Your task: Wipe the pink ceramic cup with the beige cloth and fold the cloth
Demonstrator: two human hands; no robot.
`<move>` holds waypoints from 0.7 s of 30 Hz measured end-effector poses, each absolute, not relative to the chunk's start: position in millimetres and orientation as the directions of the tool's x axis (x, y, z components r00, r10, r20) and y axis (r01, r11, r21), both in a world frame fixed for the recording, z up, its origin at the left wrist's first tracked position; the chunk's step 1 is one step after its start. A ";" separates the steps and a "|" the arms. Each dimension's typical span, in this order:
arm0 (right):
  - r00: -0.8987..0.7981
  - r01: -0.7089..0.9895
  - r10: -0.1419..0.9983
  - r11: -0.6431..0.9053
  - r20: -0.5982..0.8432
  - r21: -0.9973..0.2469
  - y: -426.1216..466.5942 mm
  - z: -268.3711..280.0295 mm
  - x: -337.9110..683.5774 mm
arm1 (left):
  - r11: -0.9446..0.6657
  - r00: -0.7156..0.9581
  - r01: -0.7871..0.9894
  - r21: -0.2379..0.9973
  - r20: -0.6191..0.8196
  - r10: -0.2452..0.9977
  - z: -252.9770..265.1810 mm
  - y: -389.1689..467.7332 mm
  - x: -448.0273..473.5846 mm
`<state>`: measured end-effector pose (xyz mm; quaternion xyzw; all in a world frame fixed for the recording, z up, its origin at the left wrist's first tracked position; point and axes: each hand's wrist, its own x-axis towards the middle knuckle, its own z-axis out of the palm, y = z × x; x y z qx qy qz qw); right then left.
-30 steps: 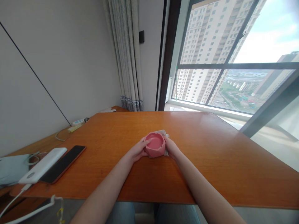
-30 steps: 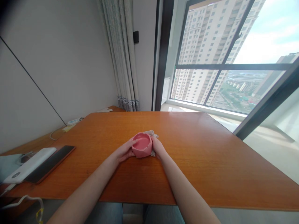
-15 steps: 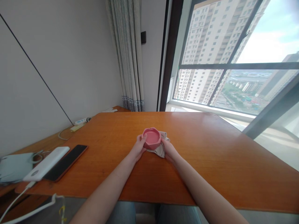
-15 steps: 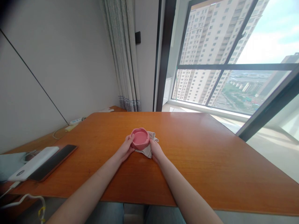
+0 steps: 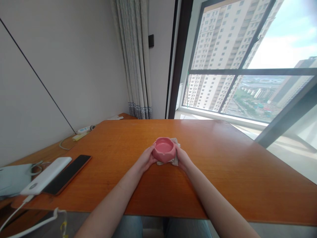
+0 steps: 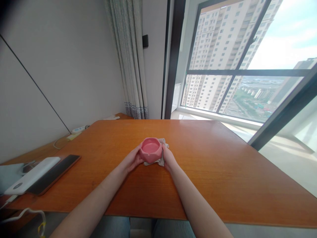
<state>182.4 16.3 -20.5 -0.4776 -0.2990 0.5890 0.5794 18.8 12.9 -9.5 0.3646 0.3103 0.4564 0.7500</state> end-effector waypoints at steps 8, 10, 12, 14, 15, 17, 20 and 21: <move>0.083 -0.513 0.965 -0.171 -0.247 -0.841 15.1 -20.9 175.5 | 0.230 0.235 -0.531 0.816 -0.119 0.965 -15.2 11.5 26.2; 0.081 -0.528 0.971 -0.150 -0.226 -0.836 15.1 -18.6 177.3 | 0.234 0.251 -0.517 0.823 -0.116 0.961 -14.3 11.6 24.8; 0.101 -0.535 0.973 -0.124 -0.209 -0.835 15.1 -14.6 181.0 | 0.272 0.305 -0.493 0.827 -0.128 0.944 -10.7 11.9 21.7; 0.107 -0.511 0.970 -0.134 -0.217 -0.849 14.5 -10.6 184.3 | 0.359 0.389 -0.447 0.820 -0.183 0.903 -5.4 11.7 17.7; 0.091 -0.492 0.968 -0.159 -0.232 -0.856 13.8 -9.2 185.2 | 0.404 0.435 -0.415 0.815 -0.213 0.875 -2.6 11.1 15.9; 0.033 -0.456 0.964 -0.220 -0.263 -0.862 12.1 -8.7 185.1 | 0.469 0.512 -0.339 0.815 -0.259 0.819 1.4 8.9 13.7; -0.060 -0.409 0.962 -0.267 -0.266 -0.873 10.3 -12.6 182.6 | 0.473 0.515 -0.276 0.837 -0.286 0.808 1.3 5.8 15.0; -0.074 -0.404 0.962 -0.269 -0.262 -0.874 10.3 -14.2 182.0 | 0.453 0.479 -0.278 0.847 -0.286 0.830 -0.2 5.6 16.4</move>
